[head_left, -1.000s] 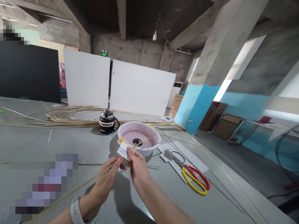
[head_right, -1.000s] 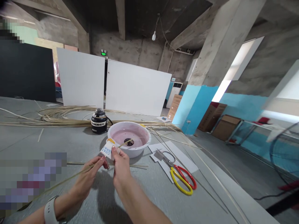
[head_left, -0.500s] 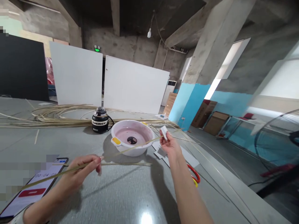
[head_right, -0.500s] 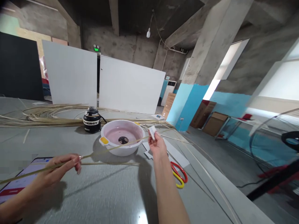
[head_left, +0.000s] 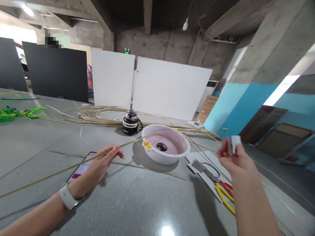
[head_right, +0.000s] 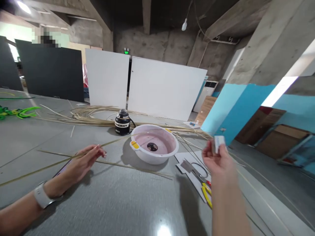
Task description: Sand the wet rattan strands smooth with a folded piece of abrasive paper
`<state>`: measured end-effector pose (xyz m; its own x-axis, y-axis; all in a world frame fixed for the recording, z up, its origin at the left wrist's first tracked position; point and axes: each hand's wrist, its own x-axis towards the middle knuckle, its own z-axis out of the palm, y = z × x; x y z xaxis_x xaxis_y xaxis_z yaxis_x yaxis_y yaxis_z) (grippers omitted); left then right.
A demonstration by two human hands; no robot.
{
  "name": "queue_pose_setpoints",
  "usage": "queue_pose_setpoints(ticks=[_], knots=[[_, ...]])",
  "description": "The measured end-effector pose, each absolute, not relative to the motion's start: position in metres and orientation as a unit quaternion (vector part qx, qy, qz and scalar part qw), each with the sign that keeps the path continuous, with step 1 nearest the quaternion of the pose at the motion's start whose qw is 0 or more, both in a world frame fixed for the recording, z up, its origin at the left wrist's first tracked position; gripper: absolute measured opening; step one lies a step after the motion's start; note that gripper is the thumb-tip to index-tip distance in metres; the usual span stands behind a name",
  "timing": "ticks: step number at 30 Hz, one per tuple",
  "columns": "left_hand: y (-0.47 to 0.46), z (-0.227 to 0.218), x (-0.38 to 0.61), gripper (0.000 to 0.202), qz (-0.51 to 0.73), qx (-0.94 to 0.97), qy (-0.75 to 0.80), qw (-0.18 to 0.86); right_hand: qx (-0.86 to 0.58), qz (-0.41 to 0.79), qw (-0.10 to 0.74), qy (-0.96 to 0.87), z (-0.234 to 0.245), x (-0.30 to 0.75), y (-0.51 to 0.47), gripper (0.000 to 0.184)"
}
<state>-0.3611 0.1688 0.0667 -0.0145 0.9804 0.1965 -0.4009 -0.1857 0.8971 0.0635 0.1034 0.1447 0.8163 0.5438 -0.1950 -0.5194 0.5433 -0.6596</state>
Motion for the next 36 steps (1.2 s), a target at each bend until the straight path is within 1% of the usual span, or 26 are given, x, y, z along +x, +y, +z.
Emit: queue_pose_setpoints(ticks=[2, 3, 6, 8, 10, 15, 19, 24, 26, 29, 33, 36], knots=[[0.172, 0.073, -0.339, 0.028, 0.614, 0.469, 0.298, 0.561, -0.381, 0.375, 0.842, -0.079, 0.153, 0.017, 0.111, 0.025], [0.173, 0.076, -0.329, 0.032, 0.610, 0.479, 0.284, 0.564, -0.397, 0.411, 0.814, -0.105, 0.154, -0.009, 0.114, 0.025], [0.171, 0.076, -0.307, 0.039, 0.612, 0.497, 0.260, 0.557, -0.413, 0.504, 0.740, -0.169, 0.141, -0.082, 0.116, 0.013], [0.166, 0.072, -0.300, 0.038, 0.614, 0.511, 0.261, 0.542, -0.413, 0.553, 0.702, -0.175, 0.125, -0.116, 0.115, 0.015], [0.158, 0.068, -0.297, 0.038, 0.611, 0.527, 0.269, 0.526, -0.401, 0.579, 0.688, -0.174, 0.110, -0.138, 0.112, 0.019], [0.146, 0.063, -0.293, 0.038, 0.602, 0.542, 0.308, 0.499, -0.365, 0.591, 0.701, -0.161, 0.100, -0.153, 0.108, 0.023], [0.148, 0.061, -0.289, 0.038, 0.617, 0.524, 0.332, 0.484, -0.362, 0.569, 0.720, -0.165, 0.102, -0.153, 0.109, 0.026], [0.139, 0.055, -0.281, 0.038, 0.574, 0.574, 0.321, 0.488, -0.356, 0.591, 0.682, -0.242, 0.094, -0.161, 0.102, 0.039], [0.135, 0.052, -0.279, 0.037, 0.559, 0.591, 0.315, 0.488, -0.359, 0.589, 0.667, -0.283, 0.091, -0.166, 0.097, 0.036], [0.130, 0.049, -0.279, 0.037, 0.539, 0.612, 0.314, 0.486, -0.363, 0.564, 0.673, -0.311, 0.088, -0.171, 0.092, 0.026], [0.127, 0.048, -0.286, 0.037, 0.516, 0.635, 0.319, 0.479, -0.392, 0.551, 0.692, -0.253, 0.092, -0.157, 0.103, 0.022], [0.126, 0.051, -0.298, 0.034, 0.507, 0.639, 0.325, 0.477, -0.417, 0.512, 0.727, -0.189, 0.102, -0.120, 0.120, 0.014]])
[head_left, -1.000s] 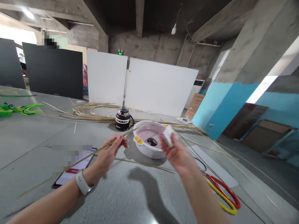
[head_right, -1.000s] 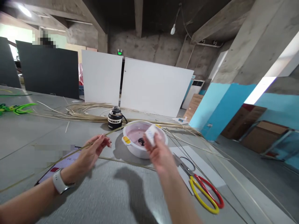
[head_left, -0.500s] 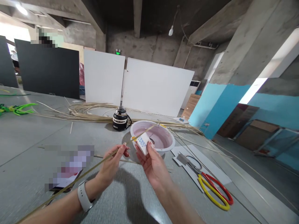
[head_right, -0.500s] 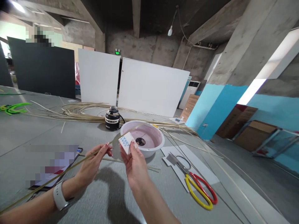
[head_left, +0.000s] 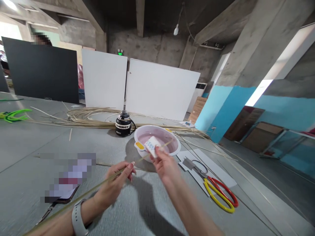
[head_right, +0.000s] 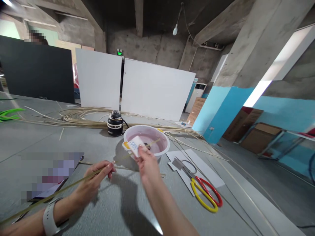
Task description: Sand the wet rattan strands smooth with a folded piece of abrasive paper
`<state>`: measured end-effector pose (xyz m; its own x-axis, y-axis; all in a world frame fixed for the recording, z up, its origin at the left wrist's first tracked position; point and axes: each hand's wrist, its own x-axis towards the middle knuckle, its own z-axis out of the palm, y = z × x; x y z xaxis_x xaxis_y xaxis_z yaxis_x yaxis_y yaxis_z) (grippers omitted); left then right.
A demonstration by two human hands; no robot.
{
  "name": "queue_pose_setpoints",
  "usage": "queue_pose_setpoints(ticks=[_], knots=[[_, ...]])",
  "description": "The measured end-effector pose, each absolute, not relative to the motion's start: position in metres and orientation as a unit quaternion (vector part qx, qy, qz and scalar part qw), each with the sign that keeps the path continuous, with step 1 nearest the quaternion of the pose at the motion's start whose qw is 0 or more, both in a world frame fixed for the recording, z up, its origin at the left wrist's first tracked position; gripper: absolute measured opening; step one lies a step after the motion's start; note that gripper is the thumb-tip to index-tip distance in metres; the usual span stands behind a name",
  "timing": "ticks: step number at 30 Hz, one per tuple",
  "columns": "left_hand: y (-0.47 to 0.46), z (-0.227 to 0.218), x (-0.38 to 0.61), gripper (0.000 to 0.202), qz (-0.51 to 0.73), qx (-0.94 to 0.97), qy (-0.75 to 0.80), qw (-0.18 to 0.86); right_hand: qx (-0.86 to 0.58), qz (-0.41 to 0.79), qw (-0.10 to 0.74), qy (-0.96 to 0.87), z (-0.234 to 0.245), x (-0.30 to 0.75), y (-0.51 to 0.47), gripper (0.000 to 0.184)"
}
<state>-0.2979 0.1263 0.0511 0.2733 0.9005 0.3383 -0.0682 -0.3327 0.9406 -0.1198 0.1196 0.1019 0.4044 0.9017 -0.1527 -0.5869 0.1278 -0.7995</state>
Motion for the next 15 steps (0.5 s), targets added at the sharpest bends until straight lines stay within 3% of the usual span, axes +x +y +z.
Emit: queue_pose_setpoints(ticks=[7, 15], knots=[[0.132, 0.052, -0.339, 0.036, 0.449, 0.683, 0.339, 0.467, -0.460, 0.414, 0.781, -0.085, 0.120, -0.012, 0.139, 0.021], [0.137, 0.051, -0.355, 0.034, 0.428, 0.686, 0.326, 0.490, -0.498, 0.344, 0.794, -0.055, 0.101, 0.053, 0.136, 0.028]])
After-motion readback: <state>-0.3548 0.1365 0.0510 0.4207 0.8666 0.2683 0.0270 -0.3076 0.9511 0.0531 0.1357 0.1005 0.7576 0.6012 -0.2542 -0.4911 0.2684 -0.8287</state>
